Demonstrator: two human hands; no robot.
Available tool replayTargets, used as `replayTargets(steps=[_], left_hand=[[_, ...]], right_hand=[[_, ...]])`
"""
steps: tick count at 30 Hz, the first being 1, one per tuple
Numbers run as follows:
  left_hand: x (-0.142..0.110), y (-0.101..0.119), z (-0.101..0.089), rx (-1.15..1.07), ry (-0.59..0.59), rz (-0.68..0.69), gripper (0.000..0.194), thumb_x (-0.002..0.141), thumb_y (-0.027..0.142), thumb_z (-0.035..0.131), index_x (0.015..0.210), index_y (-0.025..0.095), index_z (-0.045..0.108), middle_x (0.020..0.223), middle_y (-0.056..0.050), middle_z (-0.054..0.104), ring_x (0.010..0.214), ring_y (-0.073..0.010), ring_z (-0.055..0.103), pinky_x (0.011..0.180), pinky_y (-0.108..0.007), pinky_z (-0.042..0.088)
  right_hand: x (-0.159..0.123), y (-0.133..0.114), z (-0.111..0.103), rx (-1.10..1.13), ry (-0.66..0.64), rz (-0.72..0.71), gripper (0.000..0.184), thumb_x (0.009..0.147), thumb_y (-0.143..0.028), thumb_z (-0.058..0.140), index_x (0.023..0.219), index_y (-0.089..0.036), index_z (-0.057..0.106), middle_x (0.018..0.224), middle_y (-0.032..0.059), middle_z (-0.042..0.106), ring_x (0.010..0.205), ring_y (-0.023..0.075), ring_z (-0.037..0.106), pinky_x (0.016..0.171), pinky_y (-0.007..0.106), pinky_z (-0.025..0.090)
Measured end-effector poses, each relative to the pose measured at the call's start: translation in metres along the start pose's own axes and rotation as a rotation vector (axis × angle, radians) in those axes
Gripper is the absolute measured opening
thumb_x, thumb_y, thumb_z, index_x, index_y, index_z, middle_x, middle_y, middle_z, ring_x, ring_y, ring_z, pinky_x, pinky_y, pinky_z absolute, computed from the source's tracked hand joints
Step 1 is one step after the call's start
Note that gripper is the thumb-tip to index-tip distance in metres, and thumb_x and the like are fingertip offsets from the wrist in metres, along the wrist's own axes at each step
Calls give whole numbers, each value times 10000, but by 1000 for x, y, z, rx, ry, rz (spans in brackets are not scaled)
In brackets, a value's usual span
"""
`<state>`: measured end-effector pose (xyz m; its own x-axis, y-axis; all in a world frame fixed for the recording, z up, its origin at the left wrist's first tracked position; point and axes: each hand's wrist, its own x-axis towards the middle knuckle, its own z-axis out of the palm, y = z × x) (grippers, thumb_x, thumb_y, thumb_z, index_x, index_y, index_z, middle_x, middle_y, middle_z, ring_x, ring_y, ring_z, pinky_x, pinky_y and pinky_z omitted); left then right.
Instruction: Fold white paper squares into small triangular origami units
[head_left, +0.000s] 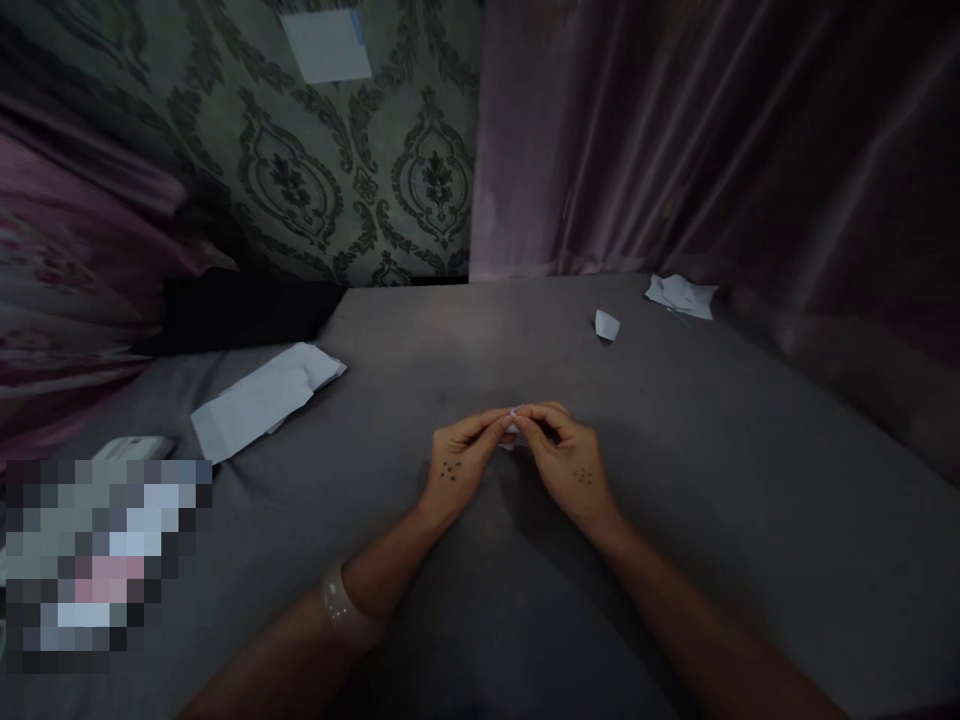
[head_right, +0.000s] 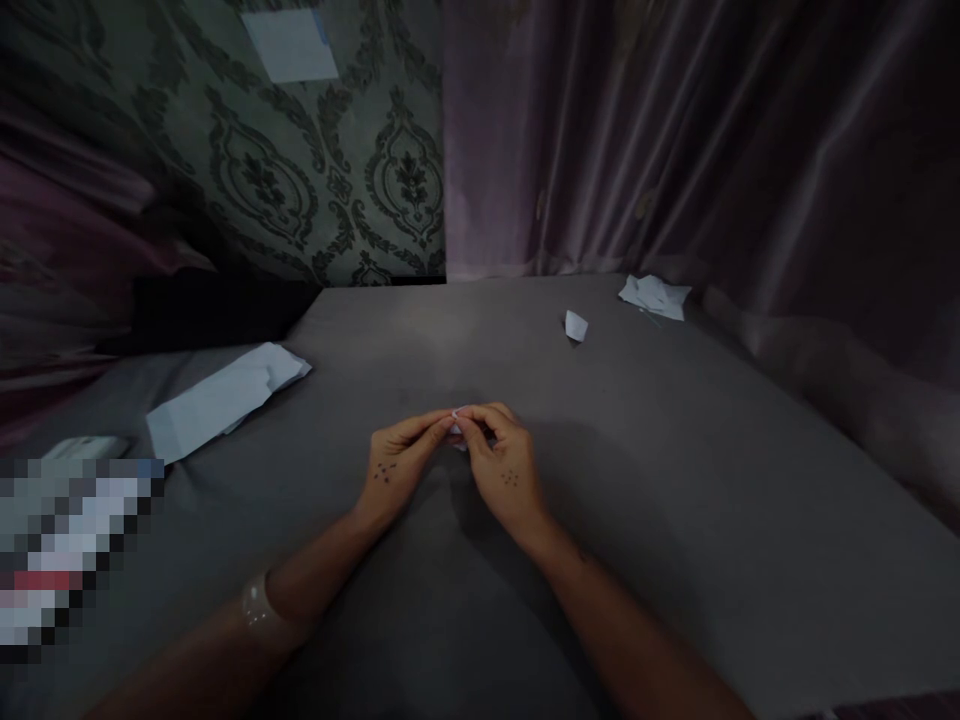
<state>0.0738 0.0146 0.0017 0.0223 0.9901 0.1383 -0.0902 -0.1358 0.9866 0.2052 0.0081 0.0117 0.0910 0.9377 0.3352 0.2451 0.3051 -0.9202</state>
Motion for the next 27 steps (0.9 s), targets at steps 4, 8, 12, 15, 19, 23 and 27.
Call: replayTargets(steps=[4,8,12,15,19,23,27], left_hand=[[1,3,0,-7,-17,-22,174,788,319,691,890,204,775,871,-43,761,752,-177,692,742,-297,571],[3,3,0,76,37,58,110,776,290,700,792,210,773,815,-39,742,778,-171,663,758,-278,528],[4,3,-1,144,69,154,108,802,272,670,777,222,763,802,-32,718,803,-164,636,755,-264,489],[5,3,-1,116,74,136,112,800,275,670,784,216,763,806,-33,713,797,-162,626,746,-263,474],[6,1,0,-21,99,-7,122,759,306,707,770,198,763,779,-29,710,755,-149,614,738,-262,474],[8,-5,3,-193,98,-156,168,737,344,730,784,185,761,751,-20,700,688,-121,595,697,-248,475],[8,-8,2,-259,64,-184,149,735,331,736,773,188,755,753,-14,695,689,-111,594,685,-235,471]], right_hand=[[-1,1,0,-36,-9,-10,149,860,-259,564,806,-219,696,813,35,646,783,160,614,708,295,506],[-3,2,1,-61,-26,-12,167,873,-277,548,812,-216,692,811,34,644,784,161,612,712,296,497],[-4,1,4,-54,-12,1,172,868,-297,569,780,-209,687,786,27,641,757,155,608,689,283,483],[-4,-1,5,-35,-21,26,184,860,-311,578,772,-198,693,750,20,633,709,145,600,665,275,472],[-3,-4,3,6,-41,137,216,815,-365,613,725,-179,673,686,21,633,642,149,589,616,280,464],[0,-4,0,111,-78,280,230,745,-403,680,696,-183,632,639,4,616,592,139,569,567,271,456],[1,-1,0,305,-49,348,286,653,-348,765,860,-196,640,763,13,661,689,144,620,649,285,499]])
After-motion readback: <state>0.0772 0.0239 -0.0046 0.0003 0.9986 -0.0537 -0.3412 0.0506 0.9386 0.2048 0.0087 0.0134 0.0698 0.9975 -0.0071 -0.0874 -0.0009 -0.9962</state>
